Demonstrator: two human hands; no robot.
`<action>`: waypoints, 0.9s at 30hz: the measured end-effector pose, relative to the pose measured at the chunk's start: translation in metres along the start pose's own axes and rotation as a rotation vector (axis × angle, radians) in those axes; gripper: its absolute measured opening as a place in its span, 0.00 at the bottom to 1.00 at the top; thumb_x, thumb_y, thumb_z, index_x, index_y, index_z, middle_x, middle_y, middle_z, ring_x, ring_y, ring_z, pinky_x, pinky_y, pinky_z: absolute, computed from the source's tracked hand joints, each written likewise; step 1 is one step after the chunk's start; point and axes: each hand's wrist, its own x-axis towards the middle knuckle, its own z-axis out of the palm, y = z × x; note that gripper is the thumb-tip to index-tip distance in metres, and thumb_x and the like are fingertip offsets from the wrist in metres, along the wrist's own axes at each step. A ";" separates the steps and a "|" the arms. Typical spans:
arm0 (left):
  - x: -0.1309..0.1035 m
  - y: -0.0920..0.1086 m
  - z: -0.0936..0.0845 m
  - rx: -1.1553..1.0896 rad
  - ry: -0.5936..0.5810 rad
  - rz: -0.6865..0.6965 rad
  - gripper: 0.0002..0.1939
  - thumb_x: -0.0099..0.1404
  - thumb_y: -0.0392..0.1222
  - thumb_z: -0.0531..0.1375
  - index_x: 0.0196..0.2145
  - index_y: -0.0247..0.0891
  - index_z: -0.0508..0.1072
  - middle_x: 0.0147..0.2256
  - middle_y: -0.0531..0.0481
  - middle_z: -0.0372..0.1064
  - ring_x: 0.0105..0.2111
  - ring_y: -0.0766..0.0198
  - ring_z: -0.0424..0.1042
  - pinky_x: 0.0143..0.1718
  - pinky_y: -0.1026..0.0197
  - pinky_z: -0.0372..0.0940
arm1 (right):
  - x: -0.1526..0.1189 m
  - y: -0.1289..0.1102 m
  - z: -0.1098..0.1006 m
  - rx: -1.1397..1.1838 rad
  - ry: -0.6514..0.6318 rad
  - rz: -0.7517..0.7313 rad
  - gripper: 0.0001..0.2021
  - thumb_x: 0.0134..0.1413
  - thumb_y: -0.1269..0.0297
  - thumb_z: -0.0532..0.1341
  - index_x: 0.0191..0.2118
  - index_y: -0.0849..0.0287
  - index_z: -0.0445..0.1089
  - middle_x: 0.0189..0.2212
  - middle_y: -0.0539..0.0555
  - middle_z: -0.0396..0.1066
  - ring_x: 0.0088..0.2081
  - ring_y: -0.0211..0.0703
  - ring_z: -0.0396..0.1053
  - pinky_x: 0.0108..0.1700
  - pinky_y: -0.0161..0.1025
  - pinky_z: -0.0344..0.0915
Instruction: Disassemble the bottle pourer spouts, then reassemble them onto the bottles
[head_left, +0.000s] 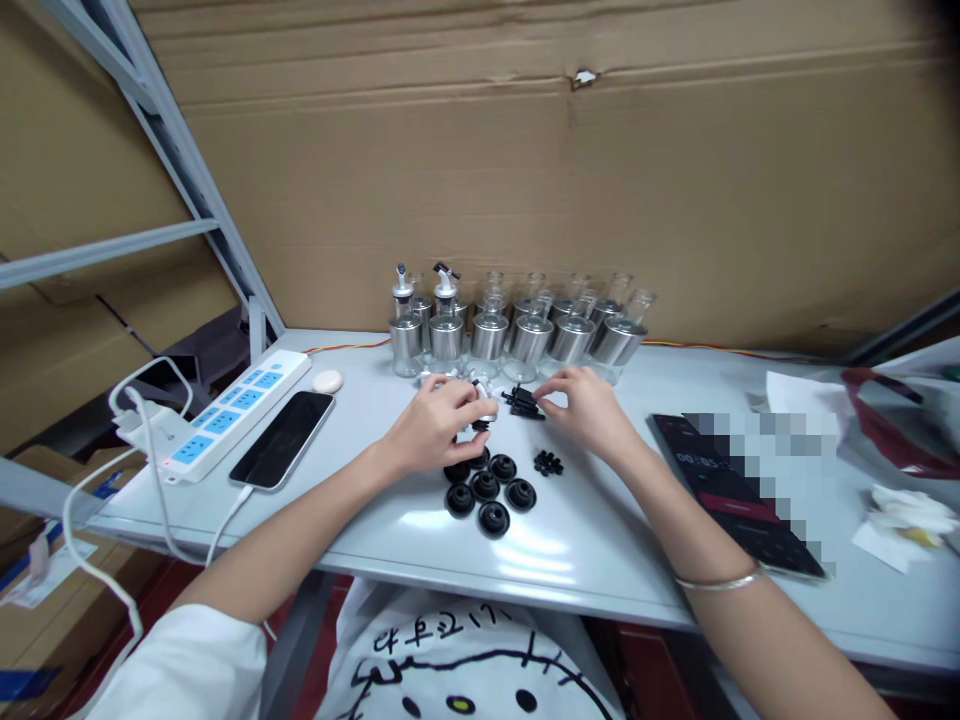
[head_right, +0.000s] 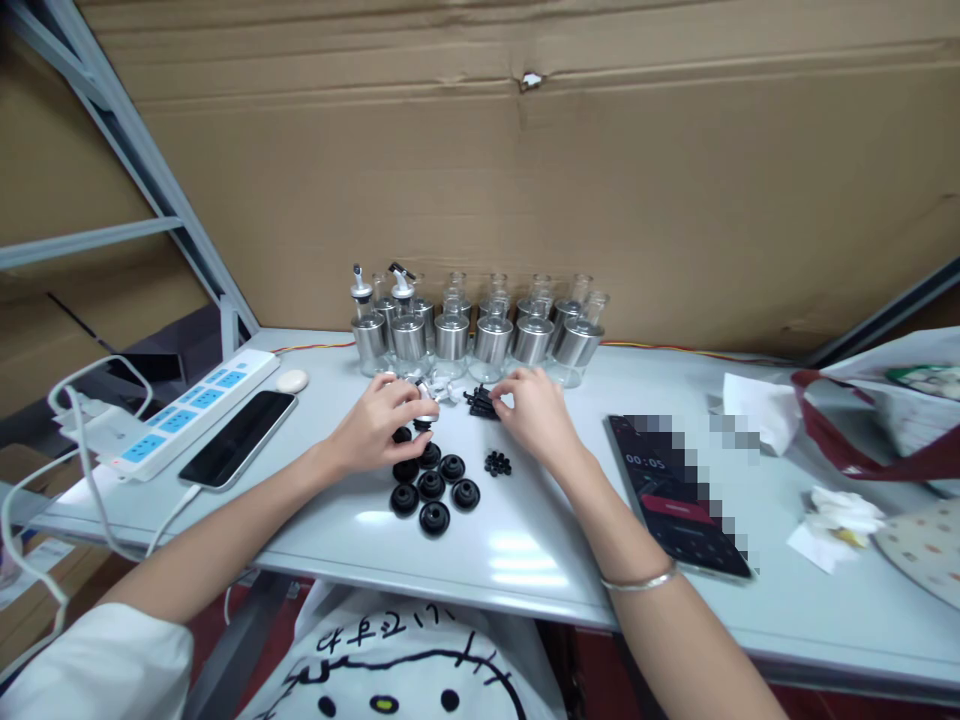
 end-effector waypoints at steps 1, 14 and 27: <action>0.000 0.001 0.000 0.002 -0.006 0.005 0.10 0.62 0.41 0.54 0.41 0.39 0.68 0.34 0.49 0.67 0.35 0.63 0.66 0.44 0.57 0.56 | -0.001 0.002 0.002 -0.048 -0.047 0.027 0.09 0.50 0.70 0.58 0.32 0.58 0.77 0.35 0.59 0.72 0.40 0.54 0.65 0.40 0.46 0.58; 0.000 0.002 0.002 -0.001 -0.019 0.023 0.10 0.60 0.37 0.52 0.40 0.39 0.67 0.35 0.49 0.69 0.35 0.64 0.67 0.44 0.58 0.55 | -0.002 0.000 0.004 -0.135 -0.215 0.121 0.07 0.46 0.73 0.59 0.28 0.59 0.75 0.33 0.58 0.75 0.37 0.50 0.69 0.34 0.39 0.57; 0.000 0.002 0.004 0.001 -0.002 0.060 0.08 0.60 0.38 0.54 0.38 0.38 0.67 0.31 0.52 0.67 0.32 0.66 0.66 0.43 0.59 0.55 | -0.001 -0.002 0.002 0.021 -0.246 0.148 0.05 0.43 0.74 0.59 0.27 0.61 0.73 0.26 0.55 0.75 0.29 0.43 0.69 0.31 0.35 0.57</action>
